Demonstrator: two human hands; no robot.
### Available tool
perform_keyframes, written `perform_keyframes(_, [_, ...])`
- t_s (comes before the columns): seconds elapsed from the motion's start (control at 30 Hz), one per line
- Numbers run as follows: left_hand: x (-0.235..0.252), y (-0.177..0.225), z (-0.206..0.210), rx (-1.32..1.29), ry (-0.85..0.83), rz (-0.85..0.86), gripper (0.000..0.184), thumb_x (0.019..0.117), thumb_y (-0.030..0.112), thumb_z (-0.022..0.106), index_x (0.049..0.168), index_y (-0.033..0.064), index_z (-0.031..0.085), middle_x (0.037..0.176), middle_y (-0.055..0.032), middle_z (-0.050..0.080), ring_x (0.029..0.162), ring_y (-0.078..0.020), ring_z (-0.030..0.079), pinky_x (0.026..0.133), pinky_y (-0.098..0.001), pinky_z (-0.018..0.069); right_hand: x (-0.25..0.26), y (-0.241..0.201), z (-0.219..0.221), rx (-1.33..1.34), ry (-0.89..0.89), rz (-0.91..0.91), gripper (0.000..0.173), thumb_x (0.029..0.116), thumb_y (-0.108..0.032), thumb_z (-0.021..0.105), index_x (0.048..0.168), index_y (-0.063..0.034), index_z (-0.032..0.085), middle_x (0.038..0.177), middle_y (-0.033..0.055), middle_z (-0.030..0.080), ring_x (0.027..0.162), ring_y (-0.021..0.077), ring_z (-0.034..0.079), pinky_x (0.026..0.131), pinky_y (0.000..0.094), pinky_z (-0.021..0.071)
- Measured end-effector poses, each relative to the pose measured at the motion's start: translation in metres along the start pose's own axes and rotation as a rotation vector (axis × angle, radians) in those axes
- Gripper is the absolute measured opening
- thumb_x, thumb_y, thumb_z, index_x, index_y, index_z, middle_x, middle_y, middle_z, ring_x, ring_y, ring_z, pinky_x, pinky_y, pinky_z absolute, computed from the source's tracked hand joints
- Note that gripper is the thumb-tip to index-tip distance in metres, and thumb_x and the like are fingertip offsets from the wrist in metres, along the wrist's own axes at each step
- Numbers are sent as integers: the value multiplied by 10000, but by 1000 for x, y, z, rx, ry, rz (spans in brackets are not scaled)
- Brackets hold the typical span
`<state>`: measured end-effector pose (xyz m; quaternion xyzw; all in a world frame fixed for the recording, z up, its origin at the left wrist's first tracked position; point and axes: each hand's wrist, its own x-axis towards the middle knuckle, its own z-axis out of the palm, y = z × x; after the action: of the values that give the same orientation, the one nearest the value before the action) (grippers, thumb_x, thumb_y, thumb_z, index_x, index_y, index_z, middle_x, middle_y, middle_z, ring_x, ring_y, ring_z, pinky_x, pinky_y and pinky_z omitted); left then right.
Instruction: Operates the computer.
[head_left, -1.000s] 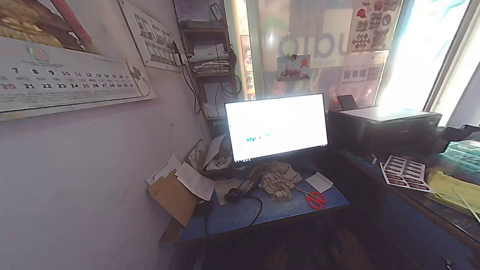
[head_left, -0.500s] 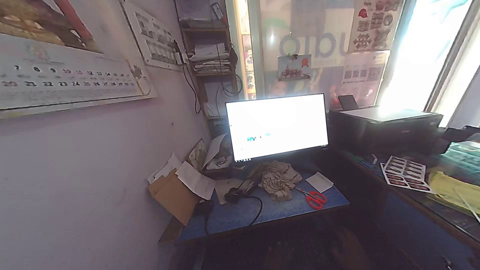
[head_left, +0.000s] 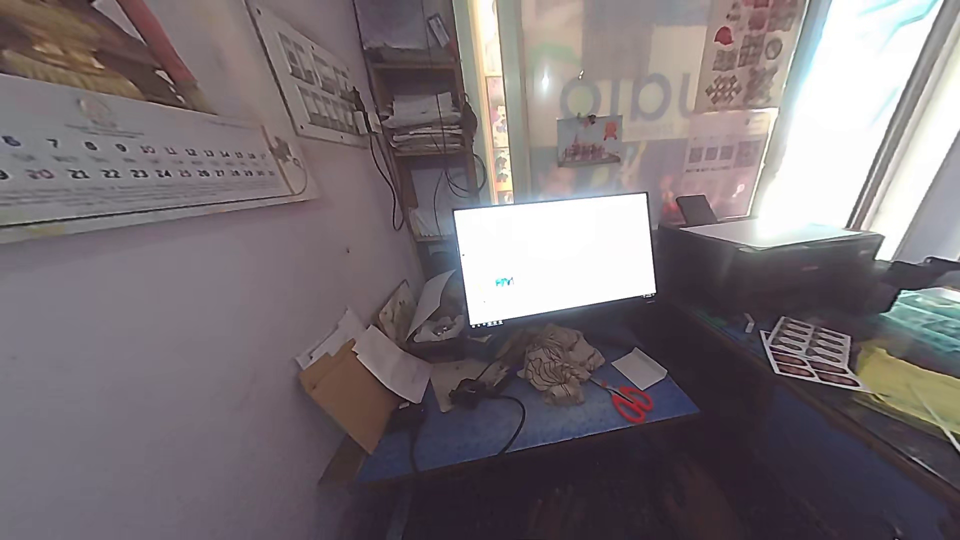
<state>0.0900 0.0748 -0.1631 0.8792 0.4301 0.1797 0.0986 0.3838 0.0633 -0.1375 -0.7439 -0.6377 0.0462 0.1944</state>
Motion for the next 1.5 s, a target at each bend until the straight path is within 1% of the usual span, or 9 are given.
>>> perform_keyframes(0.37, [-3,3,-3,-25,27,13,581,1078,461,384,1495,83,526,1622,-90,424,1519,-303,363,1234,-571,242,-3,-9,-9,-18,-38,32,527,1034,-344,457,1488,-86,533,1528,243,489,1441,417,443,1189,540,357])
perform_keyframes(0.47, [-2,8,-11,-26,-14,-15,580,1086,454,371,1488,68,530,1633,-80,408,1521,-292,360,1245,-550,237,-3,0,1,-11,37,-5,503,1019,-345,492,1448,-102,589,1497,247,522,1404,419,489,1171,530,387])
perform_keyframes(0.57, [-1,11,-18,-37,-36,-23,577,1091,440,366,1477,47,538,1631,-89,410,1517,-304,368,1242,-557,244,-4,-5,-4,8,24,-3,483,1020,-321,501,1439,-101,598,1498,251,518,1404,418,487,1177,522,380])
perform_keyframes(0.8, [-2,9,-15,-34,-24,-19,573,1090,440,366,1471,51,546,1626,-90,418,1512,-303,378,1240,-551,253,-8,-14,-14,21,-18,27,482,1028,-321,494,1446,-103,591,1518,243,500,1426,409,464,1192,517,362])
perform_keyframes(0.93, [-2,9,-14,-42,-28,-18,566,1091,430,368,1467,48,550,1623,-98,421,1510,-304,381,1240,-550,252,-8,-11,-12,24,1,16,476,1025,-322,503,1431,-95,602,1511,235,510,1421,406,469,1188,523,364])
perform_keyframes(1.13, [-1,4,-6,-14,-9,-20,580,1086,459,365,1473,68,549,1629,-75,416,1513,-283,377,1242,-536,259,-7,-11,-9,37,42,14,465,1027,-325,508,1436,-127,607,1523,206,513,1425,396,471,1183,520,377])
perform_keyframes(1.33, [0,6,-11,7,-26,-31,600,1078,483,373,1495,79,525,1640,-61,399,1521,-271,363,1247,-530,251,0,5,8,5,104,-15,479,1023,-365,502,1429,-139,615,1506,207,532,1399,408,498,1166,532,397])
perform_keyframes(1.4, [-2,3,-6,8,7,-22,610,1075,489,374,1504,80,513,1636,-74,405,1516,-288,370,1239,-549,261,1,4,6,-7,92,-7,494,1032,-377,480,1435,-119,604,1498,229,529,1394,411,502,1155,537,407])
perform_keyframes(1.5, [-5,2,-3,-59,30,-25,611,1066,476,404,1501,60,510,1623,-105,418,1510,-325,373,1226,-588,251,-5,-20,-24,55,-53,27,511,1057,-335,474,1472,-45,542,1535,270,470,1434,443,444,1187,547,360])
